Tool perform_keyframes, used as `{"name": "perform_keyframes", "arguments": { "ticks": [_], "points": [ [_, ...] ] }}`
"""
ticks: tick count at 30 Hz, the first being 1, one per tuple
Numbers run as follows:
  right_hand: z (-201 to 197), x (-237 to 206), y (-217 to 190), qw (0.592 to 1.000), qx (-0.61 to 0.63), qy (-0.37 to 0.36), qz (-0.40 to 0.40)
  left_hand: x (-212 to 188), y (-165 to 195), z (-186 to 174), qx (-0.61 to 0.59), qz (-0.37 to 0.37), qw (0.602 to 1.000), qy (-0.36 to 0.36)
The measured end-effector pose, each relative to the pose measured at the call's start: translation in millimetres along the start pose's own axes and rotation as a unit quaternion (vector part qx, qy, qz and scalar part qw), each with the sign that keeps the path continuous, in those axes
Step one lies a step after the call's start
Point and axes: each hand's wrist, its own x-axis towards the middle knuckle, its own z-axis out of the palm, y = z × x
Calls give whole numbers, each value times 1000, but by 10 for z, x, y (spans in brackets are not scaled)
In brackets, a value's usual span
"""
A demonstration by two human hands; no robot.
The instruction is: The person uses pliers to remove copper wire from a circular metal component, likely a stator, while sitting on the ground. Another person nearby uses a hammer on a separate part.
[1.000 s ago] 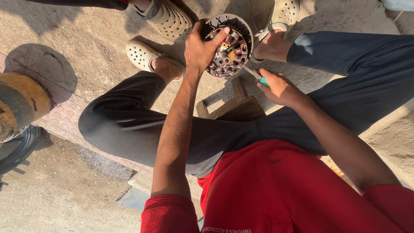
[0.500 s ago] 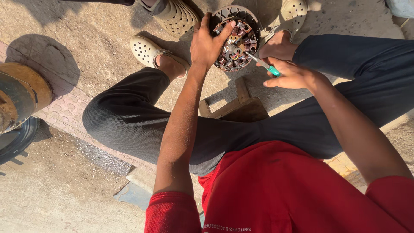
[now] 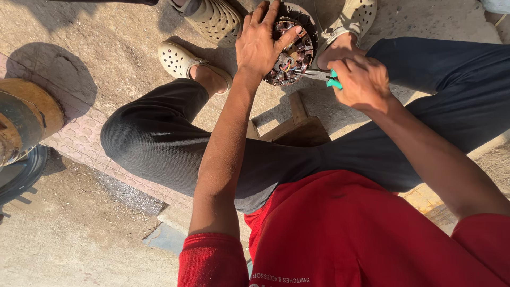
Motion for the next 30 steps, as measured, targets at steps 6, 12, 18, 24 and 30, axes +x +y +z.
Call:
{"name": "perform_keyframes", "arguments": {
  "ticks": [6, 12, 18, 24, 30],
  "points": [
    [-168, 32, -187, 988, -66, 131, -48, 15, -79, -25, -3, -7, 1000, -6],
    [-61, 50, -57, 887, 398, -32, 232, 9, -53, -3, -11, 1, 1000, 6],
    [-184, 5, 99, 632, 720, -17, 287, -5, -69, 5, -12, -3, 1000, 16],
    [-484, 177, 195, 659, 690, 16, 300, 8, -119, -5, -19, 0, 1000, 7],
    [-466, 461, 792, 740, 636, 176, 126, 1, -108, -17, -1, -15, 1000, -14]
  ]
}}
